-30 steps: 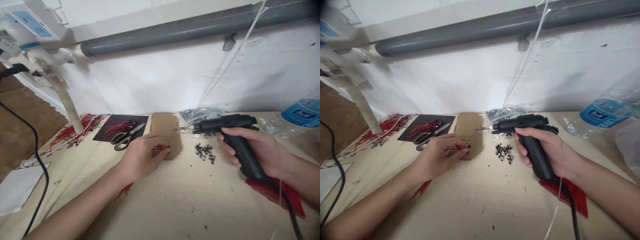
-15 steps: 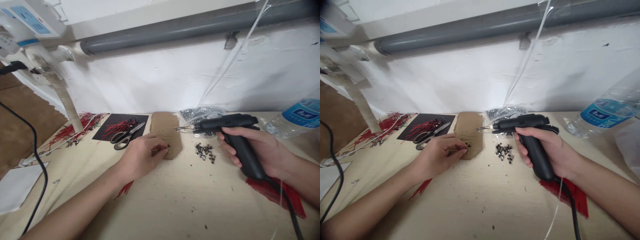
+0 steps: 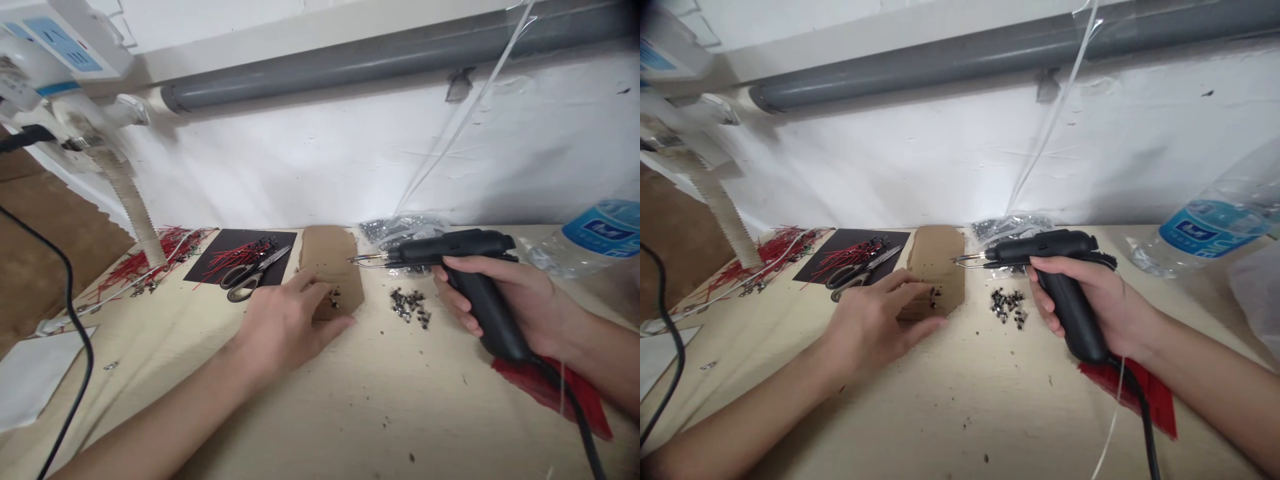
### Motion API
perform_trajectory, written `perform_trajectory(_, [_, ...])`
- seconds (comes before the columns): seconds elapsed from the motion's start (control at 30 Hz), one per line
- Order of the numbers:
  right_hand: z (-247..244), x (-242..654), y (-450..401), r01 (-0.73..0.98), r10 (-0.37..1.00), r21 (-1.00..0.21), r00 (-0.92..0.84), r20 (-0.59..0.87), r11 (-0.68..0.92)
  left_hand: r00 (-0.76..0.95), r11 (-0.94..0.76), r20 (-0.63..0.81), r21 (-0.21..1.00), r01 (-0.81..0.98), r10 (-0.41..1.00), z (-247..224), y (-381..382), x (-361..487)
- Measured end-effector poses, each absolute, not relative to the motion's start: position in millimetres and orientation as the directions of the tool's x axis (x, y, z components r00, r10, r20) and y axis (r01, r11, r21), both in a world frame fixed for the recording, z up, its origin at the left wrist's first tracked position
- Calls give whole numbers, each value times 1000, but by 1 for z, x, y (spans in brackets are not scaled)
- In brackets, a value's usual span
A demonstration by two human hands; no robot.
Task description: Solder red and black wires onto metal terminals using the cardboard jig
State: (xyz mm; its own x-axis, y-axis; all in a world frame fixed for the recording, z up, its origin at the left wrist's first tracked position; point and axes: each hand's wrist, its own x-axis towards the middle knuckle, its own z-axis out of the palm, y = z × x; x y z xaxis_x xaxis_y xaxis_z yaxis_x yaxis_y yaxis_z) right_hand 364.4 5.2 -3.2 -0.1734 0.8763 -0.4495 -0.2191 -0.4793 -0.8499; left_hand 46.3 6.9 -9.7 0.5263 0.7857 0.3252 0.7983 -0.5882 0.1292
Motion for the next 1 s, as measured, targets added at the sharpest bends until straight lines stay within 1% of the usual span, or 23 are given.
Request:
perform_trajectory(0.07, [-3,364,5,-220,878,-851,-172,-448,-477,552,-596,324,49,802,769,-13,4,49])
perform_trajectory(0.17, [-3,364,5,-221,875,-848,-173,-451,-481,560,-579,308,-36,814,769,-16,3,52])
perform_trajectory(0.23, [-3,364,5,-224,876,-848,-175,-449,-480,575,-581,274,-68,811,771,-17,4,53])
perform_trajectory(0.4, [-3,363,4,-239,879,-847,-186,-440,-474,664,-653,119,-116,748,739,-10,6,50])
perform_trajectory(0.53, [-2,362,4,-249,879,-845,-190,-438,-474,699,-681,61,-180,710,712,-3,7,48])
perform_trajectory(0.8, [-1,361,4,-249,880,-846,-197,-432,-471,730,-723,-20,-161,672,683,11,3,43])
perform_trajectory(0.9, [-2,362,5,-244,879,-846,-191,-436,-473,732,-730,-35,-116,673,680,16,2,37])
perform_trajectory(1.0, [-3,363,4,-239,877,-846,-189,-441,-477,732,-733,-34,-35,679,680,22,2,32])
